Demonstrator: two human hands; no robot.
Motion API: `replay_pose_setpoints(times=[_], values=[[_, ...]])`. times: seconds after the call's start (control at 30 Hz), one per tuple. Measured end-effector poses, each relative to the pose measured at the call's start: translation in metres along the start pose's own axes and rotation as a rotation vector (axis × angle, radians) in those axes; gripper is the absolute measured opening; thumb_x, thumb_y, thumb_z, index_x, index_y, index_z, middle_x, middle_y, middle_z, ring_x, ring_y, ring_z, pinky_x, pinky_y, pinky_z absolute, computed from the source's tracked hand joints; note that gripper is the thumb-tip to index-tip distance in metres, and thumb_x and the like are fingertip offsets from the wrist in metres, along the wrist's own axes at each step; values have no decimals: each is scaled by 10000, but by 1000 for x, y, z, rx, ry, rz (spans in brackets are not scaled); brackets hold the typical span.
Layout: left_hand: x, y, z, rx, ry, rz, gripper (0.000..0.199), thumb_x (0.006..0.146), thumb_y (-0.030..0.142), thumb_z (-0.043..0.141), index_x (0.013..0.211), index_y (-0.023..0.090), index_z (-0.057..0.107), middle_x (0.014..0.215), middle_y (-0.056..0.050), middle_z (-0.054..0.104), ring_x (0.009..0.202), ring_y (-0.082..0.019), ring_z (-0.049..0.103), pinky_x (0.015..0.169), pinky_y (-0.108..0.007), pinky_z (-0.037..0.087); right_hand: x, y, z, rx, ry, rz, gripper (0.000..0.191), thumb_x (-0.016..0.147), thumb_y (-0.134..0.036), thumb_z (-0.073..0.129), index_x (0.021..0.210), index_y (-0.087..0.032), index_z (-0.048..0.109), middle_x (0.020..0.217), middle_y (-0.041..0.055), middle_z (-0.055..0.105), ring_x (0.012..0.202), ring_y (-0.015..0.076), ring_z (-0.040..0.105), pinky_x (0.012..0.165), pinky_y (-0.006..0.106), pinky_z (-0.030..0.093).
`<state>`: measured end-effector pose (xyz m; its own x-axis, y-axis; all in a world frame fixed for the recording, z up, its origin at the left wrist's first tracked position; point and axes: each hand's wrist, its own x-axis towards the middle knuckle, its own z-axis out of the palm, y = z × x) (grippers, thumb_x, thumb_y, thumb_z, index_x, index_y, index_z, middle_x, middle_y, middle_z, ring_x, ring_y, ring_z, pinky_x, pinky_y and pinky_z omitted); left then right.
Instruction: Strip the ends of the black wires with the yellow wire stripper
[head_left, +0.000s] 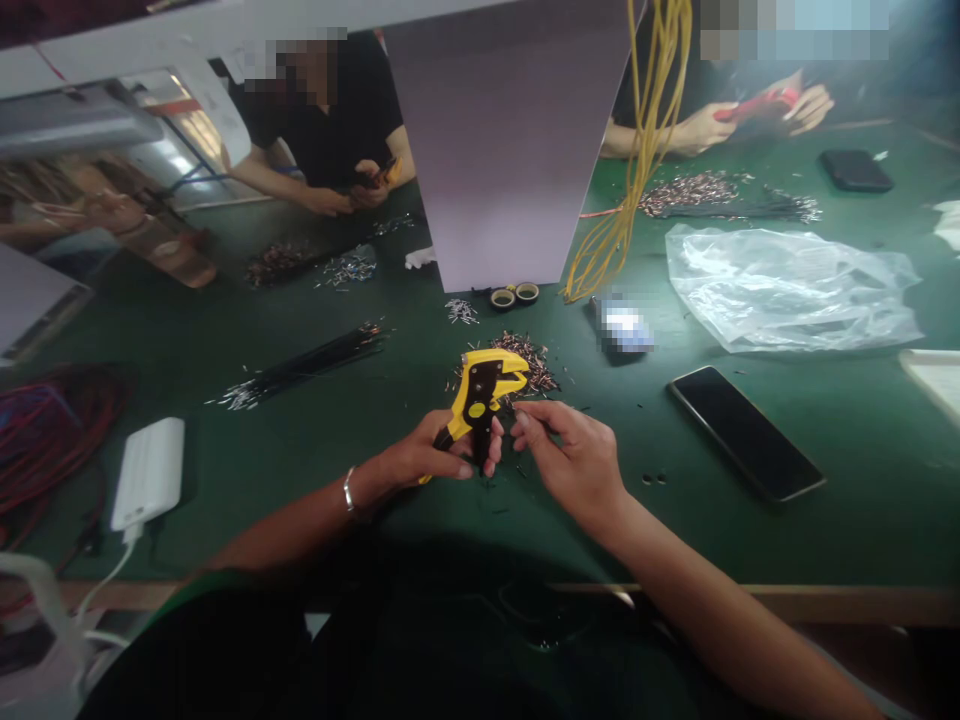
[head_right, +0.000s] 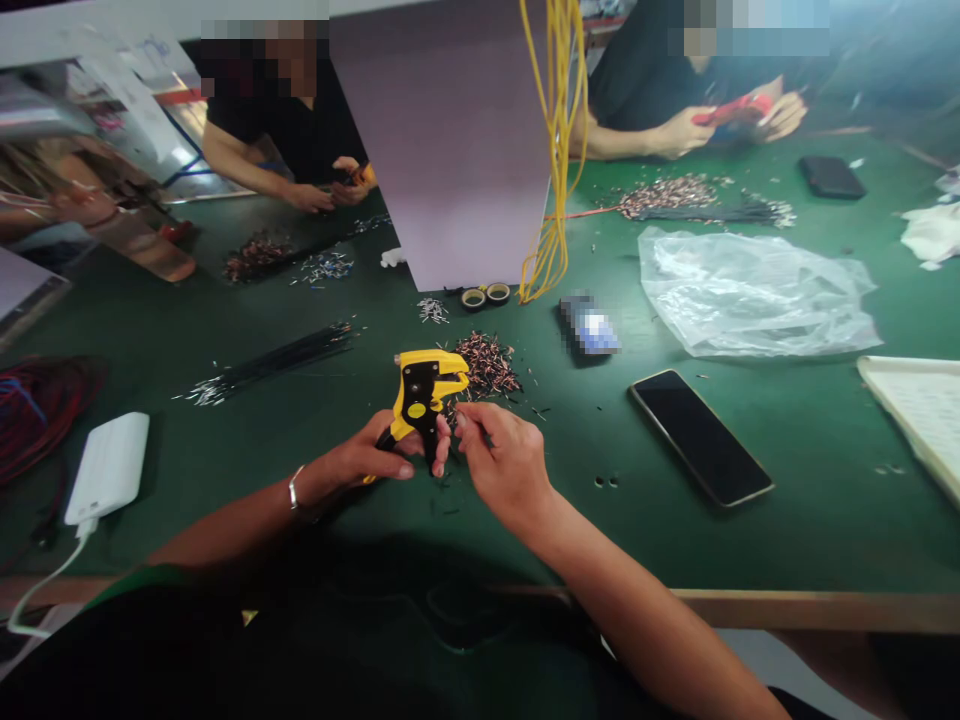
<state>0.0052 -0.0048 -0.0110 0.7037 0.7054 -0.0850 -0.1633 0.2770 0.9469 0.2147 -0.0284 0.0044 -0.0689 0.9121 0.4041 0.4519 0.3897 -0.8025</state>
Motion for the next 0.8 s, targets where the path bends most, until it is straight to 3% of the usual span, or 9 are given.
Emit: replay_pose_setpoints(times=[0.47, 0.8], values=[[-1, 4, 3, -48, 11, -19, 496, 657, 184, 762, 1132, 131, 629, 950, -94, 670, 834, -218, 646, 808, -383, 490, 4, -2, -3, -27, -30, 88, 176, 901, -220, 525, 844, -173, 684, 632, 10, 687, 524, 133, 642, 556, 265, 493], [1, 2, 1, 84, -16, -2, 419, 665, 215, 770, 1054, 130, 642, 917, -88, 671, 822, -214, 635, 779, -365, 487, 4, -9, 2, -14, -70, 61, 171, 920, -214, 523, 823, -176, 659, 656, 10, 692, 524, 113, 631, 555, 246, 478]])
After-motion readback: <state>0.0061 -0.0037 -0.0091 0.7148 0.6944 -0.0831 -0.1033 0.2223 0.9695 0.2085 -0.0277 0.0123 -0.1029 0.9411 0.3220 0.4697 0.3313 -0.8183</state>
